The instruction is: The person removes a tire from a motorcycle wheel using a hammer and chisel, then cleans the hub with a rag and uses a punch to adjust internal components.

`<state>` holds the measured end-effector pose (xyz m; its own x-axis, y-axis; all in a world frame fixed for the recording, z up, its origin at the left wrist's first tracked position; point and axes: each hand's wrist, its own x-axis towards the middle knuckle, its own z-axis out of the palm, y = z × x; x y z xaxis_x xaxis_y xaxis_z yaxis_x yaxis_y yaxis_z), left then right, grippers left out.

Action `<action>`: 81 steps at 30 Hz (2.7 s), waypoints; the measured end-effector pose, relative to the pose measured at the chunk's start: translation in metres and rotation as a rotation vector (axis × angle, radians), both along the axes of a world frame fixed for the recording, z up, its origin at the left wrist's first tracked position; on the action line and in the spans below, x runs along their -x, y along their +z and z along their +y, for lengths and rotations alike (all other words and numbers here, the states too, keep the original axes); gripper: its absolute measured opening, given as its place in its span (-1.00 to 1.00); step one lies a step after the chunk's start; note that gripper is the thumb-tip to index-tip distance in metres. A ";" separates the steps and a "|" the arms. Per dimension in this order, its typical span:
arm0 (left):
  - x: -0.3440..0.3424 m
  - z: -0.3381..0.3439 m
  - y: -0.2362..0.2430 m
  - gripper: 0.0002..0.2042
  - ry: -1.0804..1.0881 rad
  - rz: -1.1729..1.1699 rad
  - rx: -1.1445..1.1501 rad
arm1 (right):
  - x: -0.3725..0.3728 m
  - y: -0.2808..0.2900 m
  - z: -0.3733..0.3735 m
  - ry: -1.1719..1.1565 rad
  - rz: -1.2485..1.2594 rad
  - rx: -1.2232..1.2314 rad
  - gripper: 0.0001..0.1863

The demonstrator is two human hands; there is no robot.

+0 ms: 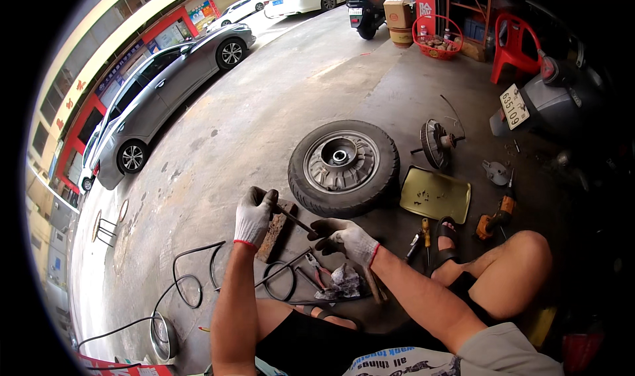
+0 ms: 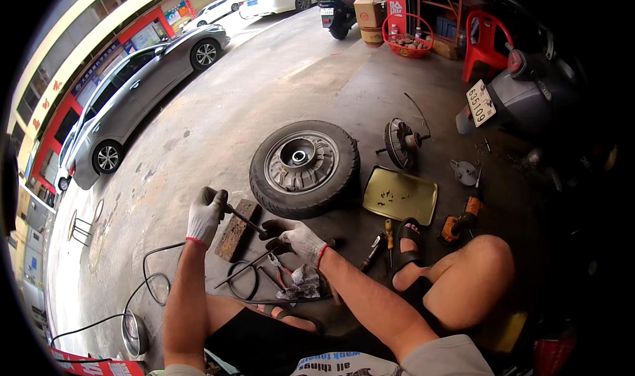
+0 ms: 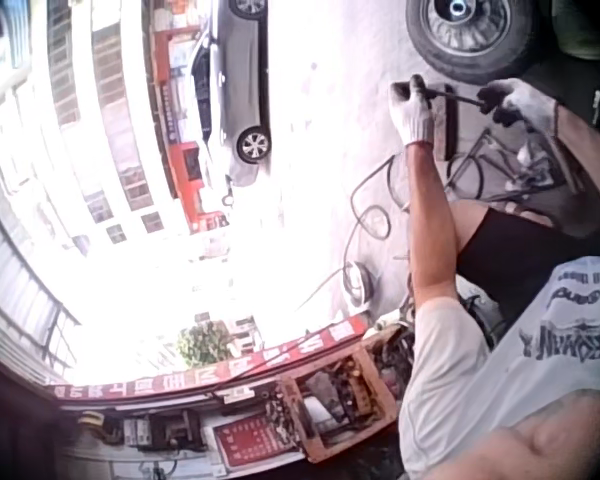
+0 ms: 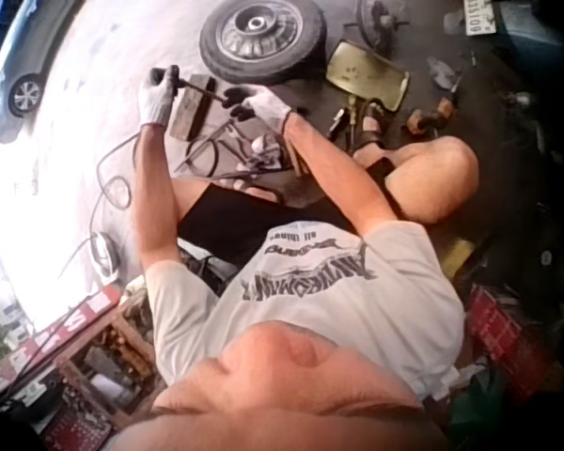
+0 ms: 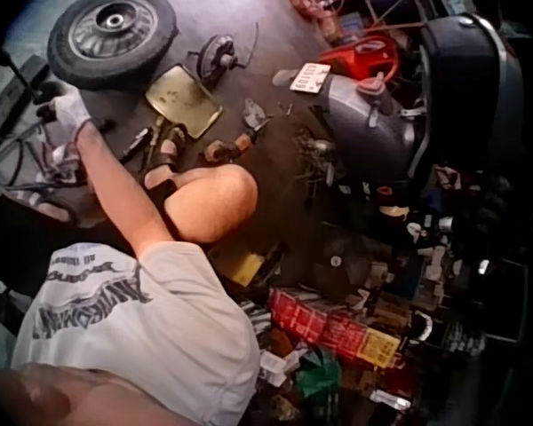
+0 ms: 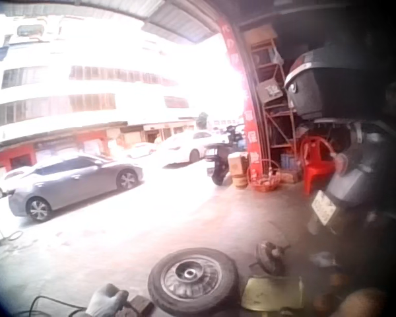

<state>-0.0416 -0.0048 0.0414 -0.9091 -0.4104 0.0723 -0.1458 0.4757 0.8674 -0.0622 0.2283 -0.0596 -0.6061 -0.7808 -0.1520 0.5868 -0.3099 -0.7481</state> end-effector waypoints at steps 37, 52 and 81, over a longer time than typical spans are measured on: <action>-0.056 0.037 -0.352 -0.62 0.255 -1.144 0.228 | 0.032 -0.120 0.008 -0.080 -0.048 -0.238 -0.67; -0.046 0.016 -0.259 -0.80 0.511 -0.082 -0.564 | 0.014 -0.093 0.001 -0.385 0.615 -0.716 -0.77; -0.049 0.057 -0.235 -0.80 0.412 0.040 -0.443 | -0.036 -0.167 -0.004 0.164 0.338 -0.623 -0.66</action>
<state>0.0069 0.0525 -0.1938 -0.6690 -0.7269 -0.1551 -0.2043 -0.0208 0.9787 -0.0261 0.2241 -0.2271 -0.5809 -0.6953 -0.4232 0.2946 0.3051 -0.9056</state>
